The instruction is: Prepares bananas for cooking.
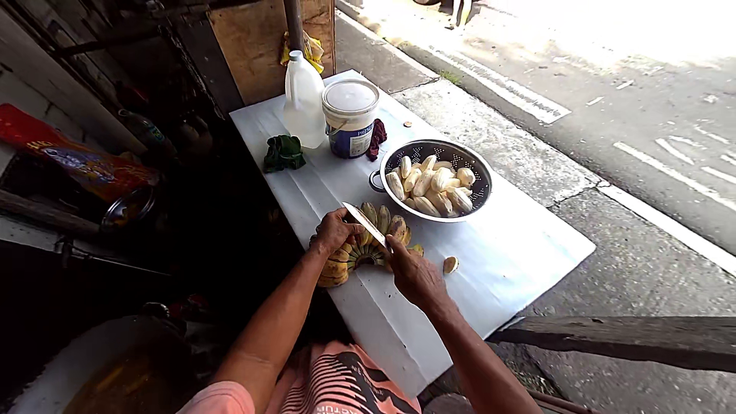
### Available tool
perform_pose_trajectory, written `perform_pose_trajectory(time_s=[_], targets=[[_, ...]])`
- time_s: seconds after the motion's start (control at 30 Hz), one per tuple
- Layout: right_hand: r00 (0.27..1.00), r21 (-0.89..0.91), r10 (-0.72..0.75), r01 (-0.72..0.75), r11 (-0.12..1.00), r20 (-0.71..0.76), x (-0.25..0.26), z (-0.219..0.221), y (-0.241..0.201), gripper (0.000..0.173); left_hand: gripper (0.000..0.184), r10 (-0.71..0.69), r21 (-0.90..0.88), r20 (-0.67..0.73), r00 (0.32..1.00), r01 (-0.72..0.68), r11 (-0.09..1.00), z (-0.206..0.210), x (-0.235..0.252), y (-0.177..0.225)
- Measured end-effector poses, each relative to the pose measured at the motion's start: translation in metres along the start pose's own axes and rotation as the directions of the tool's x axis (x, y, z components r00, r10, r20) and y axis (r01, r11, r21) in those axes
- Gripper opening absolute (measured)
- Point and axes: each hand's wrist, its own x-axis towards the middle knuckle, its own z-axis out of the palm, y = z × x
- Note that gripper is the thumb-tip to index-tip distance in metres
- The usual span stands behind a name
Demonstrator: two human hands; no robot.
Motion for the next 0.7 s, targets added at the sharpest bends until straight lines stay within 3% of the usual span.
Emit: perform_pose_trajectory(time_s=[0.1,0.13,0.2,0.27,0.33,0.4,0.5,0.53,0.6,0.7], targets=[[0.999,-0.089,-0.002,0.006,0.996,0.041,0.015,-0.002,-0.010,0.046,0.028,0.058,0.009,-0.032,0.998,-0.058,0.998,0.002,-0.001,-0.005],[0.999,-0.024,-0.010,0.011,1.000,0.048,0.027,0.001,-0.011,0.045,0.025,0.077,0.019,-0.034,0.996,-0.076,0.997,0.003,-0.002,-0.006],[0.998,0.291,-0.034,0.020,0.957,0.045,0.046,0.016,-0.008,0.047,0.035,0.104,0.041,-0.019,0.994,-0.103,0.994,0.003,-0.002,-0.008],[0.999,0.649,-0.031,0.014,0.761,0.015,0.053,0.041,-0.007,0.049,0.047,0.086,0.070,-0.047,0.995,-0.083,0.994,0.005,0.000,-0.006],[0.999,0.898,-0.039,0.007,0.440,0.012,0.055,0.058,-0.011,0.052,0.049,0.063,0.043,-0.095,0.994,-0.059,0.997,0.008,0.001,-0.002],[1.000,0.979,-0.002,-0.010,0.206,0.011,0.055,0.070,-0.016,0.048,0.044,0.062,-0.064,-0.062,0.996,-0.066,0.996,0.006,-0.005,-0.003],[0.998,0.999,0.053,-0.042,-0.013,0.043,0.057,0.073,-0.019,0.038,0.042,0.065,-0.176,0.060,0.996,-0.054,0.983,-0.006,-0.013,-0.002],[0.997,0.998,0.051,-0.049,-0.050,0.052,0.058,0.072,-0.018,0.037,0.042,0.052,-0.134,0.056,0.997,-0.044,0.990,-0.005,-0.012,0.000],[0.996,0.994,0.048,-0.067,-0.091,0.071,0.059,0.073,-0.018,0.037,0.047,0.039,0.148,-0.039,0.998,-0.033,0.988,0.009,-0.011,0.005],[0.993,0.990,0.065,-0.090,-0.108,0.098,0.061,0.072,-0.016,0.036,0.052,0.143,0.501,-0.124,0.982,-0.063,0.863,0.029,-0.022,0.014]])
